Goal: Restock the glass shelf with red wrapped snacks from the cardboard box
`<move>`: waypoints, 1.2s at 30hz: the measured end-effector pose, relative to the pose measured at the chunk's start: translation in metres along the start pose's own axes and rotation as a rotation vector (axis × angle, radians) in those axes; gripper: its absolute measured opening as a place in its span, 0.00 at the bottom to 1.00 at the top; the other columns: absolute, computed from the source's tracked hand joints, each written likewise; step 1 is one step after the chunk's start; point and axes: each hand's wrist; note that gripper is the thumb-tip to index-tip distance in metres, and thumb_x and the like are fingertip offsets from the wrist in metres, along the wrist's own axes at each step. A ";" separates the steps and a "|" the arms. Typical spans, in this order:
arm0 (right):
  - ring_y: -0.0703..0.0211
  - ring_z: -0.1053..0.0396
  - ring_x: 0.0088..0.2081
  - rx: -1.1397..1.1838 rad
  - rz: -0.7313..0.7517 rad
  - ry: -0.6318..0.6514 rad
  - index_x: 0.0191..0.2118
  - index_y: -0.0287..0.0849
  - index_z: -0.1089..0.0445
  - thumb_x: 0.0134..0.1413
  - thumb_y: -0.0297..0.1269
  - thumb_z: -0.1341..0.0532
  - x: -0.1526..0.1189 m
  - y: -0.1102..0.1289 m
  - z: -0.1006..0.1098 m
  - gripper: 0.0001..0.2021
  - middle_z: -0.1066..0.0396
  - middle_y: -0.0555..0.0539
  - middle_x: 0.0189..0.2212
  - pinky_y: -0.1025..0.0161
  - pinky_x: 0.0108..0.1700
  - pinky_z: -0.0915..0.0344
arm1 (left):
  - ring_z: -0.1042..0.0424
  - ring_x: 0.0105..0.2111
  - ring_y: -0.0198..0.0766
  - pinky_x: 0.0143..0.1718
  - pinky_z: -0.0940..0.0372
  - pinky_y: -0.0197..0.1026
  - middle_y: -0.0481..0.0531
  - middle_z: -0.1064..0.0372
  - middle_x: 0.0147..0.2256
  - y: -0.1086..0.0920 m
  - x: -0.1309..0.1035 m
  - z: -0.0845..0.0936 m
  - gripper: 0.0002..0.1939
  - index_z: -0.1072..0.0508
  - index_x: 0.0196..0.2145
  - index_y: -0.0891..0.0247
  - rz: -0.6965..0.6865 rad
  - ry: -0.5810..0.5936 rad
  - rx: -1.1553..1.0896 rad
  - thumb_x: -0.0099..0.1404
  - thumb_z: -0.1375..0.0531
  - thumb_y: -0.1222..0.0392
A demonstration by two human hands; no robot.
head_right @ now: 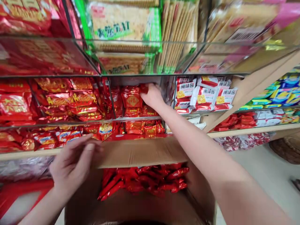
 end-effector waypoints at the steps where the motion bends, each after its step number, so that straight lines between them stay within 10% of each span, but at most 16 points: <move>1: 0.47 0.42 0.53 0.022 0.076 -0.029 0.44 0.33 0.36 0.46 0.33 0.40 -0.020 0.005 0.012 0.17 0.37 0.39 0.46 0.49 0.53 0.45 | 0.28 0.28 0.32 0.32 0.32 0.37 0.46 0.29 0.30 -0.003 -0.007 0.005 0.16 0.33 0.43 0.56 -0.103 -0.061 -0.014 0.59 0.45 0.70; 3: 0.48 0.44 0.55 0.111 0.270 -0.080 0.42 0.38 0.34 0.48 0.32 0.42 -0.070 0.014 0.038 0.13 0.40 0.42 0.51 0.48 0.53 0.45 | 0.28 0.28 0.34 0.32 0.32 0.38 0.45 0.29 0.28 -0.007 -0.025 0.013 0.17 0.31 0.38 0.53 -0.279 0.026 -0.010 0.55 0.43 0.72; 5: 0.52 0.41 0.53 0.200 0.384 -0.069 0.40 0.43 0.33 0.51 0.30 0.44 -0.127 0.017 0.061 0.09 0.39 0.44 0.50 0.49 0.52 0.42 | 0.28 0.29 0.37 0.34 0.32 0.40 0.48 0.27 0.28 -0.005 -0.049 0.015 0.13 0.29 0.36 0.52 -0.361 0.398 0.046 0.54 0.42 0.68; 8: 0.55 0.34 0.45 0.251 0.437 0.046 0.41 0.46 0.34 0.50 0.25 0.43 -0.204 0.009 0.078 0.13 0.34 0.44 0.45 0.54 0.44 0.35 | 0.30 0.42 0.40 0.46 0.36 0.43 0.53 0.27 0.39 0.012 -0.085 0.000 0.17 0.30 0.45 0.56 0.031 0.850 0.437 0.60 0.50 0.64; 12: 0.55 0.32 0.42 0.240 0.371 0.145 0.43 0.46 0.35 0.49 0.23 0.43 -0.262 -0.016 0.065 0.16 0.31 0.43 0.41 0.54 0.43 0.35 | 0.32 0.45 0.55 0.43 0.37 0.55 0.69 0.31 0.45 0.043 -0.105 -0.027 0.20 0.31 0.47 0.71 0.244 0.913 0.622 0.57 0.48 0.63; 16: 0.57 0.32 0.41 0.193 0.256 0.243 0.40 0.45 0.34 0.52 0.25 0.45 -0.283 -0.040 0.048 0.11 0.30 0.44 0.40 0.54 0.45 0.35 | 0.28 0.37 0.50 0.40 0.37 0.49 0.60 0.25 0.35 0.054 -0.096 -0.026 0.13 0.25 0.36 0.63 0.292 0.960 0.611 0.57 0.48 0.62; 24: 0.53 0.34 0.42 0.000 -0.094 0.313 0.40 0.40 0.33 0.54 0.28 0.47 -0.290 -0.078 0.029 0.09 0.31 0.42 0.40 0.52 0.46 0.35 | 0.32 0.17 0.36 0.18 0.41 0.34 0.47 0.28 0.20 0.049 -0.087 -0.012 0.19 0.32 0.46 0.63 0.387 0.811 0.505 0.62 0.52 0.52; 36: 0.47 0.39 0.43 -0.485 -0.166 0.319 0.39 0.41 0.30 0.53 0.24 0.48 -0.269 -0.062 0.000 0.12 0.30 0.42 0.39 0.47 0.45 0.45 | 0.29 0.43 0.42 0.44 0.35 0.44 0.54 0.28 0.44 0.071 -0.086 -0.036 0.17 0.30 0.43 0.61 0.313 0.776 0.329 0.58 0.50 0.56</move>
Point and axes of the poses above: each hand's wrist, its own x-axis towards the middle knuckle, its own z-axis out of the back of the hand, y = z × x
